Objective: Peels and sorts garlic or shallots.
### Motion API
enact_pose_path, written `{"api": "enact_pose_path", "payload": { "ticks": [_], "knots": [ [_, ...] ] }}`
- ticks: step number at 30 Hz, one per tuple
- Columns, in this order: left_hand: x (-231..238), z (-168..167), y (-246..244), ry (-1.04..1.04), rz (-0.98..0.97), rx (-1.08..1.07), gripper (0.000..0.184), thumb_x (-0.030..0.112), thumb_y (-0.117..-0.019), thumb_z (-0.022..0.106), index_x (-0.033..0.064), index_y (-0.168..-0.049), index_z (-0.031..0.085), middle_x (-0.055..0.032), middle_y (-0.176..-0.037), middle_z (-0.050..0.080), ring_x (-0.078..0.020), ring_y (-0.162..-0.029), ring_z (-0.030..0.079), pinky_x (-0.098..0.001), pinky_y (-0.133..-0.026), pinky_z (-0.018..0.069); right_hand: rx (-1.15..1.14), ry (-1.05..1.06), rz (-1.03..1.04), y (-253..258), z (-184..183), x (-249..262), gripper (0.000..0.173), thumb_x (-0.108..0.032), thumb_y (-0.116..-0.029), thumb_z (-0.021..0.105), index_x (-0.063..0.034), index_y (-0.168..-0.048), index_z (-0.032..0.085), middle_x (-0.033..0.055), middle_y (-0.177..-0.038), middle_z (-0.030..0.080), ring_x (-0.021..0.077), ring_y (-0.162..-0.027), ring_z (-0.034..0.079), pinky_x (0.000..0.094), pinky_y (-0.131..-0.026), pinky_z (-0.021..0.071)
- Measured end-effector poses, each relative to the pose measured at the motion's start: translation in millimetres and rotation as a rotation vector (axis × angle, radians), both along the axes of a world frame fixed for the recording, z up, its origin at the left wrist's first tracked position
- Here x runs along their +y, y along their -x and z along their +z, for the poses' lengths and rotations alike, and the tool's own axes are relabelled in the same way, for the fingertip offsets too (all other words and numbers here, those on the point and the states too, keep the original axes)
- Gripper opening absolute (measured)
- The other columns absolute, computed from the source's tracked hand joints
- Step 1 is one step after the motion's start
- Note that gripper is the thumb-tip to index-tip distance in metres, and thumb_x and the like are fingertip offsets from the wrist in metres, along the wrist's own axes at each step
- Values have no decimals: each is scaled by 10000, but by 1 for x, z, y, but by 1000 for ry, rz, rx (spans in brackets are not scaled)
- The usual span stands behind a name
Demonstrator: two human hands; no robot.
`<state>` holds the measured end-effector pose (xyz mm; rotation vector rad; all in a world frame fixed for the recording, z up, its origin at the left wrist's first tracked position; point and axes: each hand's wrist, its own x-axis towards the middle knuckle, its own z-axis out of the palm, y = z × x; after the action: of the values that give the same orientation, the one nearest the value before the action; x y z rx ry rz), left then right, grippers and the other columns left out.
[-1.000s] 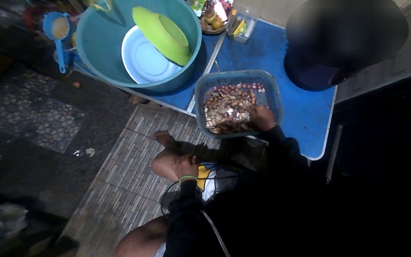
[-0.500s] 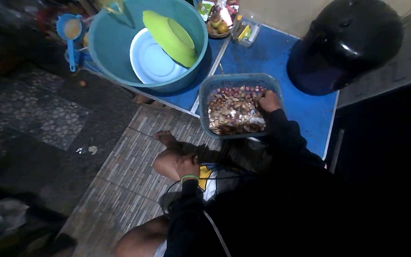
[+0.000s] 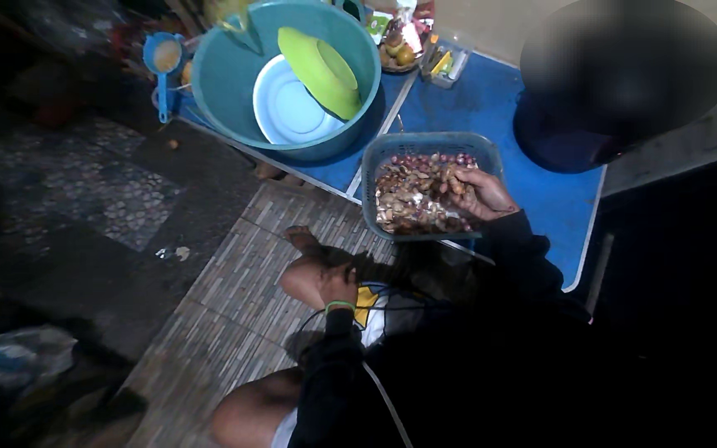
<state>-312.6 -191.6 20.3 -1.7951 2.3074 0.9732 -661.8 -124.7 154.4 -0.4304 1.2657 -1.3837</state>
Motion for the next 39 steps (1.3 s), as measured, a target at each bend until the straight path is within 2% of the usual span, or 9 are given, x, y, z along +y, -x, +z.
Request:
{"api": "enact_pose_path", "payload": {
  "ticks": [5, 11, 13, 15, 20, 24, 30, 35, 39],
  "knots": [
    [2, 2, 1, -4, -12, -30, 315, 245, -1038, 579, 82, -1277, 704, -179, -1323, 663, -391, -1373, 496, -547, -1219, 249, -84, -23, 7, -8, 3, 2, 361, -253, -1098, 319, -81, -1274, 584, 134, -1042, 731, 138, -670, 680, 209, -498, 506],
    [3, 3, 0, -6, -26, -41, 315, 250, -1037, 579, 88, -1274, 709, -179, -1317, 666, -378, -1363, 507, -534, -1226, 235, -116, -4, 67, -9, -4, 1, 429, -289, -1111, 236, -100, -1337, 547, 145, -1191, 715, 177, -745, 713, 220, -503, 515],
    [3, 2, 0, -5, -26, -44, 312, 247, -1034, 582, 91, -1272, 711, -175, -1316, 667, -376, -1363, 507, -532, -1226, 236, -100, -67, 44, -11, -3, 0, 448, -317, -1115, 227, -113, -1339, 557, 132, -1210, 722, 208, -845, 740, 255, -579, 561],
    [3, 1, 0, -1, -22, -47, 309, 245, -1034, 581, 94, -1269, 712, -177, -1313, 668, -373, -1359, 511, -531, -1225, 239, -141, -82, 21, -11, -4, 1, 455, -325, -1117, 226, -101, -1345, 550, 141, -1234, 710, 260, -971, 741, 346, -740, 615],
    [3, -2, 0, 3, -34, -55, 303, 237, -1035, 576, 95, -1263, 716, -179, -1296, 676, -377, -1345, 524, -535, -1218, 251, -281, -9, 18, -9, -13, 3, 506, -318, -1119, 143, -84, -1449, 447, 163, -1455, 578, 345, -1208, 662, 483, -954, 586],
    [3, -2, -1, 16, -39, -47, 295, 235, -1032, 577, 98, -1248, 724, -178, -1290, 679, -374, -1338, 530, -540, -1217, 252, -332, 11, 4, -7, -19, 3, 509, -326, -1117, 144, -105, -1460, 450, 155, -1492, 550, 362, -1227, 651, 502, -945, 589],
    [3, -2, -1, 12, -37, -53, 306, 246, -1031, 583, 83, -1253, 718, -176, -1302, 674, -369, -1350, 521, -532, -1222, 244, -380, 37, -30, -6, -25, 3, 514, -333, -1116, 144, -102, -1446, 462, 139, -1487, 557, 331, -1304, 602, 498, -1030, 540],
    [3, -2, 0, 21, -47, -58, 306, 246, -1034, 578, 82, -1250, 719, -182, -1290, 679, -373, -1343, 527, -530, -1225, 239, -429, 58, -36, -5, -29, 4, 529, -346, -1113, 143, -108, -1440, 484, 126, -1519, 528, 350, -1338, 572, 552, -1022, 536],
    [3, -1, 0, 21, -41, -52, 298, 229, -1033, 577, 81, -1250, 719, -177, -1288, 681, -368, -1344, 527, -525, -1228, 233, -447, 36, -39, -3, -31, 3, 534, -360, -1103, 135, -173, -1451, 493, 63, -1538, 516, 331, -1375, 536, 613, -1007, 515]
  ]
}}
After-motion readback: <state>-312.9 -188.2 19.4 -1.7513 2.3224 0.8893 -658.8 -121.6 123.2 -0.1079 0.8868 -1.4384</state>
